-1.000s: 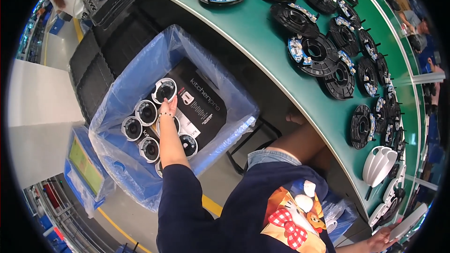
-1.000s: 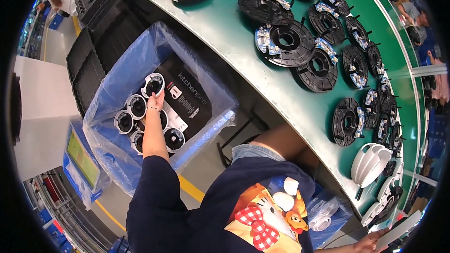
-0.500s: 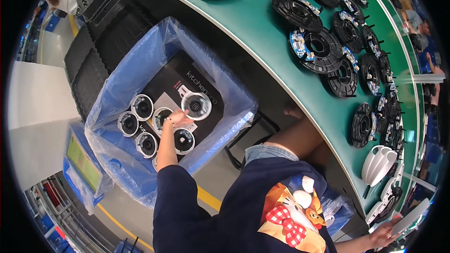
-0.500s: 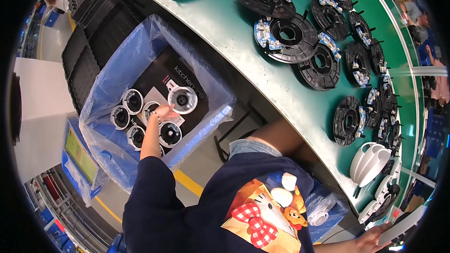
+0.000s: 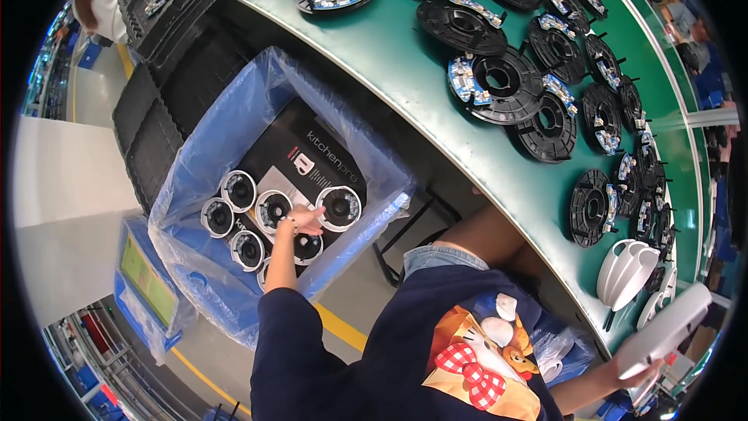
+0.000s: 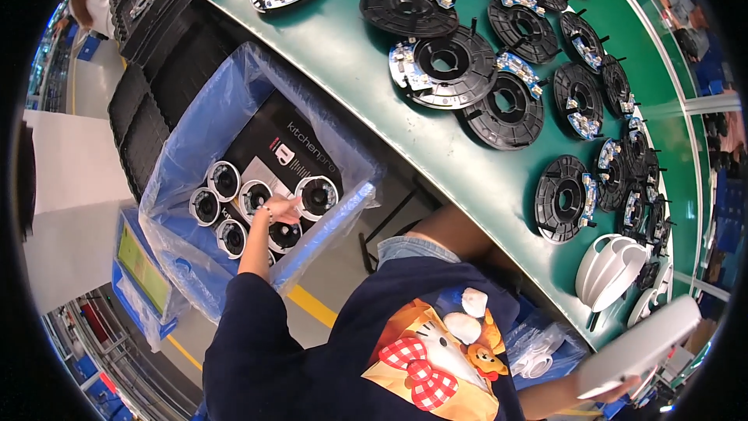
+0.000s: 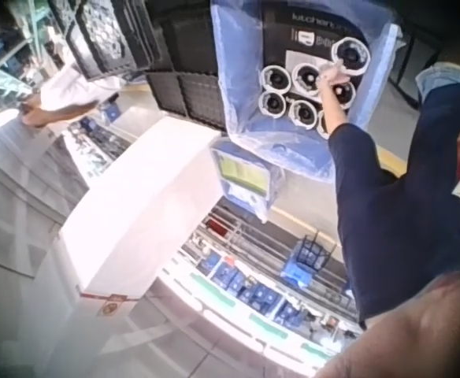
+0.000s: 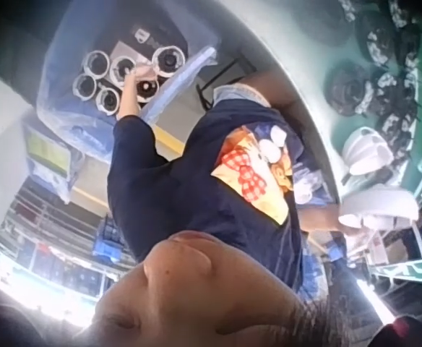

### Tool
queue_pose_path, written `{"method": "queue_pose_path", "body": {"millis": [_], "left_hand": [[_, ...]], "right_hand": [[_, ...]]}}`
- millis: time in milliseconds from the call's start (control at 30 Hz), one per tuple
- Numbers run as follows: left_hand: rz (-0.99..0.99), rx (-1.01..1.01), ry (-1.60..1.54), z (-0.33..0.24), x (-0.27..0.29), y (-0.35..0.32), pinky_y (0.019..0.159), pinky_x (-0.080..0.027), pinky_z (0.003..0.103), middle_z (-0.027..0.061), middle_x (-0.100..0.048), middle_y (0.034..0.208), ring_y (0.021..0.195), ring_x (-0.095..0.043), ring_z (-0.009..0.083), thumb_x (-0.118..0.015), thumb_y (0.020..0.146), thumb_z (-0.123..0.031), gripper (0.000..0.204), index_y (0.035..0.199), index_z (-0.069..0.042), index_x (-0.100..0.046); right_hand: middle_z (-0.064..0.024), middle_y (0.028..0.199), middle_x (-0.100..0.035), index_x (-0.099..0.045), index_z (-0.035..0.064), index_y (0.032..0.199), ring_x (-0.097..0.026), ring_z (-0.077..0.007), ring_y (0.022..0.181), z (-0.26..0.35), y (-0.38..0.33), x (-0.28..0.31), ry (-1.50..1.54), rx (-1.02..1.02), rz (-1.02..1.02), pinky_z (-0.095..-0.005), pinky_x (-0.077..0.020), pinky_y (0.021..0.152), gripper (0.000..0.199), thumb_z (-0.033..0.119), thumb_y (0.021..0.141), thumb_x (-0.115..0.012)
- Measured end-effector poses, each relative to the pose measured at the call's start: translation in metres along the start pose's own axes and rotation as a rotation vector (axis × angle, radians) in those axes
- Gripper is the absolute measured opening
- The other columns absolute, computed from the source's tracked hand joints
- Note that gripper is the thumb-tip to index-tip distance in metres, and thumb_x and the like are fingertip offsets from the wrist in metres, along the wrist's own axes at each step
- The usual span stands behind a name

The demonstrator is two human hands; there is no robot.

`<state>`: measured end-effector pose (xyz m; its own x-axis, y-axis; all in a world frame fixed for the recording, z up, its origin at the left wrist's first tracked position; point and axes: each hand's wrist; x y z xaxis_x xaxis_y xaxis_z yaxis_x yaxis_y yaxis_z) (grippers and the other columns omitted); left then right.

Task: Assembling circular electronic modules into white plastic housings and organizing them into a storage bin on a factory assembly line.

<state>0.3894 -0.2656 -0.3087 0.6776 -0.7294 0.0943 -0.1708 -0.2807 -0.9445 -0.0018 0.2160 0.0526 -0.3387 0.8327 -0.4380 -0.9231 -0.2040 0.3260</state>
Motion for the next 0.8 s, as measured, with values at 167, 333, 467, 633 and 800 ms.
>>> {"method": "queue_pose_path", "body": {"millis": [167,333,467,633,800], "left_hand": [[-0.262,-0.544,0.049,-0.082,-0.013,-0.122,0.050,-0.049,0.023,0.0127,-0.063,0.085,0.065,-0.061,0.0153,-0.049,0.083,-0.039,0.050,0.102,0.006,-0.054],[0.523,-0.973,-0.025,-0.137,-0.097,-0.236,0.071,-0.048,0.027,0.0128,-0.044,0.120,0.101,-0.051,0.0186,-0.067,0.062,-0.052,0.099,0.129,0.003,-0.020],[0.366,-0.963,-0.336,-0.133,-0.110,-0.235,0.093,-0.035,0.031,0.0120,-0.046,0.118,0.108,-0.045,0.0181,-0.050,0.078,-0.007,0.047,0.121,0.004,-0.035],[0.397,-0.847,-0.653,-0.106,-0.042,-0.180,0.074,-0.050,0.032,0.0166,-0.057,0.095,0.084,-0.060,0.0230,-0.045,0.084,-0.013,0.035,0.113,0.006,-0.041],[-0.245,-0.712,-0.830,-0.062,0.035,-0.061,0.057,-0.051,0.028,0.0084,-0.060,0.085,0.069,-0.059,0.0170,-0.049,0.084,-0.018,0.020,0.096,-0.002,-0.050]], "right_hand": [[-0.0179,0.112,-0.047,-0.034,-0.0005,0.121,-0.052,-0.0277,0.098,-0.101,-0.043,-0.101,-0.464,-0.377,0.225,-0.0374,-0.0454,0.081,0.073,0.033,0.065,-0.064],[-0.0089,0.094,-0.056,-0.046,-0.0049,0.109,-0.056,-0.0123,0.083,-0.176,-0.053,-0.204,-0.133,-0.843,0.537,-0.0240,-0.0463,0.073,0.042,-0.002,0.071,-0.061],[-0.0107,0.098,-0.054,-0.041,-0.0042,0.115,-0.056,-0.0136,0.086,-0.195,-0.065,-0.231,-0.087,-0.923,0.713,-0.0249,-0.0490,0.072,0.047,-0.006,0.072,-0.060],[-0.0145,0.112,-0.049,-0.046,-0.0011,0.114,-0.054,-0.0220,0.097,-0.180,-0.054,-0.218,-0.512,-0.389,0.853,-0.0315,-0.0459,0.081,0.055,0.006,0.064,-0.068],[-0.0144,0.082,-0.061,-0.059,-0.0018,0.086,-0.060,-0.0232,0.072,-0.174,-0.042,-0.184,-0.845,0.081,0.910,-0.0274,-0.0481,0.064,0.025,0.000,0.061,-0.064]]}}
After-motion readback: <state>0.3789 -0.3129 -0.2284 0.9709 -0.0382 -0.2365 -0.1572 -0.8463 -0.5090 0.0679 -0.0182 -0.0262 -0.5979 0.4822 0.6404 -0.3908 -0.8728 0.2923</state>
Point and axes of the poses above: each hand's wrist, its own y-axis towards the middle knuckle, its own x-axis out of the back of the hand, z = x × y
